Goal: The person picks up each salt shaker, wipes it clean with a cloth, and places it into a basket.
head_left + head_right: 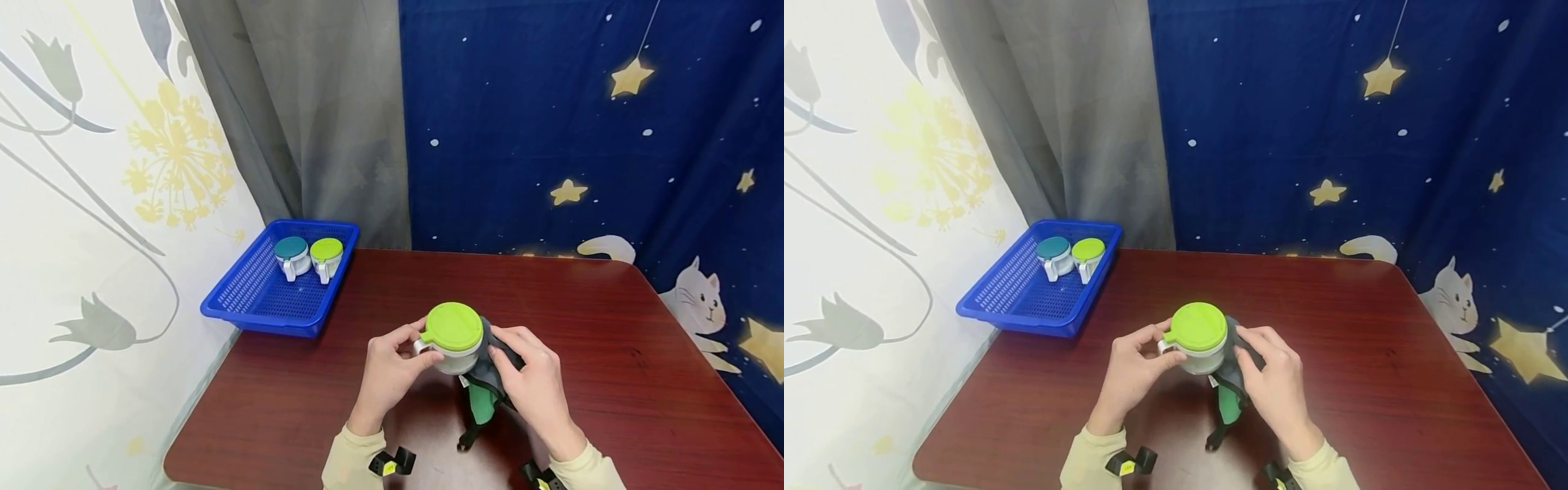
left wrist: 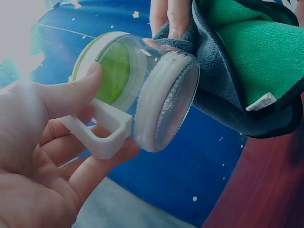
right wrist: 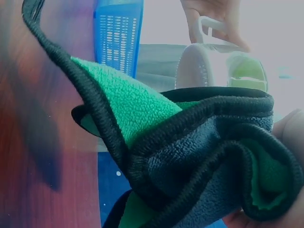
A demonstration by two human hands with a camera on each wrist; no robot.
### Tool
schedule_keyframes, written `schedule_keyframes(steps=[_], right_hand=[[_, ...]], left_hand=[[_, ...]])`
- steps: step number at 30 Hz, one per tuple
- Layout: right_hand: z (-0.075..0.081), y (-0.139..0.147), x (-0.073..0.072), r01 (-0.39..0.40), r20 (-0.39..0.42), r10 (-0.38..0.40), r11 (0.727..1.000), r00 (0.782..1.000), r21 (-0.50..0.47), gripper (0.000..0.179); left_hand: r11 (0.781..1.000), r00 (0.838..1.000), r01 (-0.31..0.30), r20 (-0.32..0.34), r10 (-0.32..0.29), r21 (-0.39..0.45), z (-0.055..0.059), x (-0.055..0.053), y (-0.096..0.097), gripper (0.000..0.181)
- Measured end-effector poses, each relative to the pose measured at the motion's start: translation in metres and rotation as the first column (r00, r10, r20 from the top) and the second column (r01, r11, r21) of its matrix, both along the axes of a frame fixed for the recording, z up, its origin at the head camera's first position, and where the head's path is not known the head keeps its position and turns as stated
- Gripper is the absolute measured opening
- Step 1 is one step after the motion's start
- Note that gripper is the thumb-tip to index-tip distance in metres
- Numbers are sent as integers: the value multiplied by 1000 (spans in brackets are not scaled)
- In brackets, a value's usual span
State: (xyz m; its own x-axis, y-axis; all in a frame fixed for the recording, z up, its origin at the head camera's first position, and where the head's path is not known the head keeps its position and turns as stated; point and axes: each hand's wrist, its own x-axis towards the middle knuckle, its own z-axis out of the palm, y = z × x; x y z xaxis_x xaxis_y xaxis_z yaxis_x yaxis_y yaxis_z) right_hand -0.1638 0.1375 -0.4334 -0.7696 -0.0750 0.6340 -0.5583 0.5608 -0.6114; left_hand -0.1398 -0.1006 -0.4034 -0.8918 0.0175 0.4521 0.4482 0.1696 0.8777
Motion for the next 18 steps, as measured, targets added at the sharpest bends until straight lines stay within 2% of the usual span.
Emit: schedule_keyframes(steps=[8,14,18], right_hand=[[11,6,3,-15,5,15,998,1000,-53,41],[30,9,3,-51,-107,45,997,993,-52,43],[46,6,6,-68,-183,58,996,981,-50,43]], left_hand=[[994,994,100,44,-101,32,-2,0,1,22],[991,992,113,43,-117,77,-4,0,3,23],[989,991,129,36,-132,72,-5,0,4,22]])
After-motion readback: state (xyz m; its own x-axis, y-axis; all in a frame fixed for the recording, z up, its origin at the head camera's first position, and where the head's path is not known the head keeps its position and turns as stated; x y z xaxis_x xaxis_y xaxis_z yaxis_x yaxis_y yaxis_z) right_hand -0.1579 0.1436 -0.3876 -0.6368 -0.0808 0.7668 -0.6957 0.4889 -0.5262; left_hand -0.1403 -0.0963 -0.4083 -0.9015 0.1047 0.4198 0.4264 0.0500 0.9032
